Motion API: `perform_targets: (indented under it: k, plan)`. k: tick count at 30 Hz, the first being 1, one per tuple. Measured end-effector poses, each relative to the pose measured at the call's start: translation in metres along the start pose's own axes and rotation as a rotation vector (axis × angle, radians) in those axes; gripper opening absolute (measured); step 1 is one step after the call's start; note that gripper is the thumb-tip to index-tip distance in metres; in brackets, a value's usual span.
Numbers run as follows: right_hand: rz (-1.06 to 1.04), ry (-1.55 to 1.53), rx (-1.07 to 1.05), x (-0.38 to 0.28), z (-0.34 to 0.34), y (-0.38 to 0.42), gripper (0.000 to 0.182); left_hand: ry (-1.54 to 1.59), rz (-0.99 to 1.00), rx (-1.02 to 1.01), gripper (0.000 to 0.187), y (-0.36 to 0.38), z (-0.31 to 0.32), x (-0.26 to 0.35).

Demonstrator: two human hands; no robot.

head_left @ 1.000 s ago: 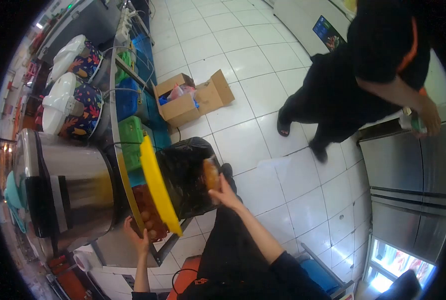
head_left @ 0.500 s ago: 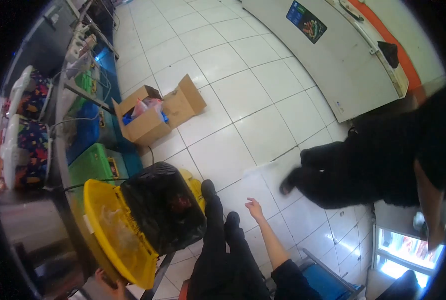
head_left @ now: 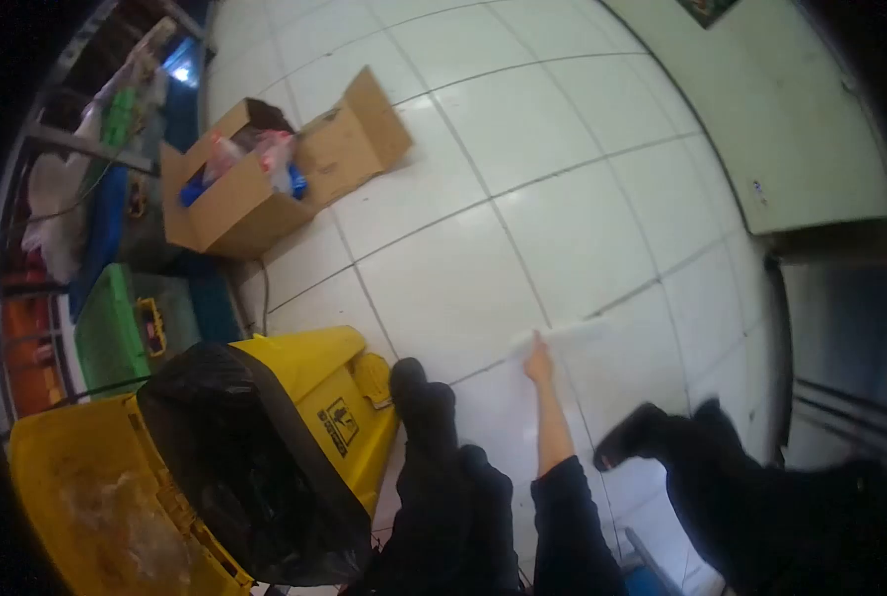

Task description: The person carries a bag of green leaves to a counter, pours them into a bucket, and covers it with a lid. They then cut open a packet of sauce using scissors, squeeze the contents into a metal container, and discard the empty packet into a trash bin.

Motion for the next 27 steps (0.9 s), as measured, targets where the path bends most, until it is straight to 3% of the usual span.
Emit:
perform_targets:
  k: [1, 3, 5, 7, 9, 10, 12, 15, 17, 19, 20, 21, 23, 24, 25, 27]
  plan:
    - [0.216, -0.035, -0.204, -0.013, -0.018, -0.002, 0.081, -0.004, -0.013, 0.002, 0.057, 0.000, 0.000, 0.002]
    - [0.443, -0.105, -0.358, -0.016, -0.024, -0.004, 0.081, -0.003, -0.034, -0.002, 0.057, 0.000, 0.002, 0.003]
    - [0.146, 0.124, -0.167, 0.053, 0.036, -0.037, 0.080, 0.006, -0.051, 0.002, 0.058, 0.002, 0.003, 0.003]
    - [0.271, 0.037, -0.038, 0.050, 0.029, -0.018, 0.068, 0.014, -0.062, 0.003, 0.058, 0.003, 0.004, 0.002]
    - [0.037, 0.180, -0.035, 0.070, 0.055, -0.020, 0.054, 0.036, -0.069, 0.010, 0.058, 0.007, 0.003, -0.002]
    - [0.021, 0.174, -0.024, 0.043, 0.039, -0.017, 0.054, 0.052, -0.071, 0.017, 0.058, 0.012, 0.000, -0.006]
    - [0.237, -0.277, 0.118, -0.003, -0.014, 0.014, 0.041, 0.094, -0.083, 0.044, 0.058, 0.020, -0.014, -0.016]
    - [0.328, -0.552, 0.221, -0.110, -0.099, 0.035, 0.045, 0.204, -0.094, 0.102, 0.059, 0.034, -0.027, -0.039]
    - [0.040, -0.894, 0.400, -0.214, -0.159, 0.066, 0.052, 0.349, -0.111, 0.167, 0.059, 0.038, -0.035, -0.057]
    - [-0.302, -1.348, 0.205, -0.348, -0.221, 0.132, 0.058, 0.574, -0.138, 0.260, 0.059, 0.038, -0.032, -0.080]
    - [-0.478, -1.303, 0.212, -0.403, -0.246, 0.171, 0.051, 0.675, -0.141, 0.309, 0.059, 0.038, -0.030, -0.090]
    - [-0.489, -1.313, 0.082, -0.451, -0.261, 0.215, 0.043, 0.717, -0.137, 0.358, 0.060, 0.035, -0.031, -0.097]
    - [-0.767, -0.972, -0.034, -0.530, -0.283, 0.304, 0.034, 0.416, -0.068, 0.354, 0.061, 0.036, -0.053, -0.091]
    - [-0.588, -0.880, -0.239, -0.551, -0.273, 0.341, 0.032, 0.340, -0.128, 0.331, 0.061, 0.040, -0.066, -0.084]
    - [-0.858, -0.762, -0.271, -0.563, -0.237, 0.366, 0.043, 0.355, -0.137, 0.362, 0.061, 0.041, -0.073, -0.088]
    - [-1.042, -0.511, -0.527, -0.553, -0.135, 0.411, 0.062, 0.255, -0.144, 0.358, 0.059, 0.043, -0.069, -0.090]
Point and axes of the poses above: each hand's wrist, its own y-axis away from the middle knuckle, its own z-axis out of the palm, x = y × z, the point moved 8 cm from there along -y, towards the middle knuckle, and after that the axes turned 11 degrees about -y, right-handed, at the moved point
